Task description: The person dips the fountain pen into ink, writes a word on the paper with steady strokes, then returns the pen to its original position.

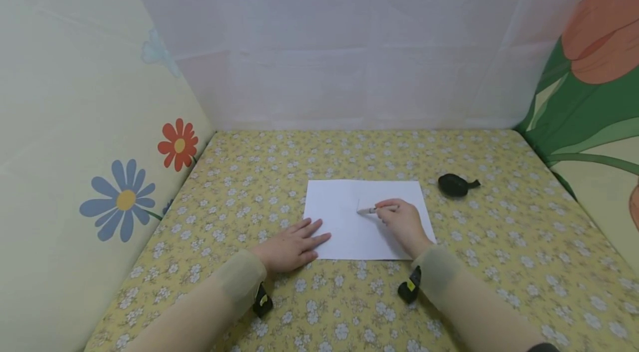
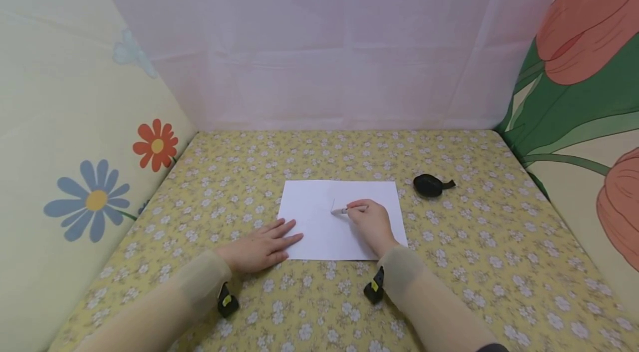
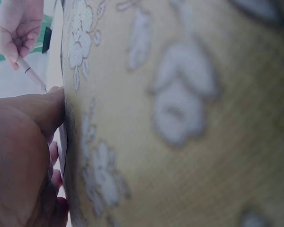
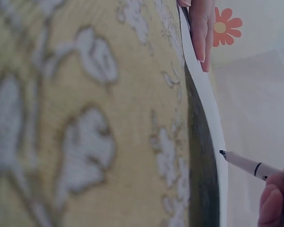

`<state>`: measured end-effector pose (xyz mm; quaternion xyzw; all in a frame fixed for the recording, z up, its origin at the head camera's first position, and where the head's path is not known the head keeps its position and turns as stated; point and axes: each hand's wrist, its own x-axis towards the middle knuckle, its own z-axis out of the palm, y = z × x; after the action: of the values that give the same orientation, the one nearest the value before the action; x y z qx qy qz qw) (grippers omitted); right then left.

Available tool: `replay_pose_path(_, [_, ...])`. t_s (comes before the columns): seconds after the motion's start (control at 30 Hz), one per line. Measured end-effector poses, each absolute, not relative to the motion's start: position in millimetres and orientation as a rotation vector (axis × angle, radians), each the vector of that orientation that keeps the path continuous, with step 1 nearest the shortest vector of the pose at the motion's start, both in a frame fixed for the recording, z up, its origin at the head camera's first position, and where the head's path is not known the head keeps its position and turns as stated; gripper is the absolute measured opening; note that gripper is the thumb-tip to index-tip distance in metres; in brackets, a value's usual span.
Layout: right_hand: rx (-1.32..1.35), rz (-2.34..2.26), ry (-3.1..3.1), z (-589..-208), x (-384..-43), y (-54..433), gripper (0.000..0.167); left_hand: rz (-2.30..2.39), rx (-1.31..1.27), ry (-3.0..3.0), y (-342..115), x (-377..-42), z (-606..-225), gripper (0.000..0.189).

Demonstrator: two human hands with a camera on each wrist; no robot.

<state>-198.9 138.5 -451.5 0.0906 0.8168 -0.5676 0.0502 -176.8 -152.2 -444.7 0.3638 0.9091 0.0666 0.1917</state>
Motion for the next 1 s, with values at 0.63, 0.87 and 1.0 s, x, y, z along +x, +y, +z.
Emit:
replay_pose_path(0.63, [0.21,-1.775,2.404,-452,-187,137,0.019,0.168,1.035,2.559,-152,-178,-445,0.052])
replay_pose_path(0.87, [0.207,-1.769,2.409,-452,-185,135,0.018,0.17,1.032,2.56,-151,-178,-444,0.052])
replay_pose_path(1.0, [0.209,-1.769,2.403,-451,-184,134,0.017,0.166,1.034,2.558,-151,-178,-444,0.052])
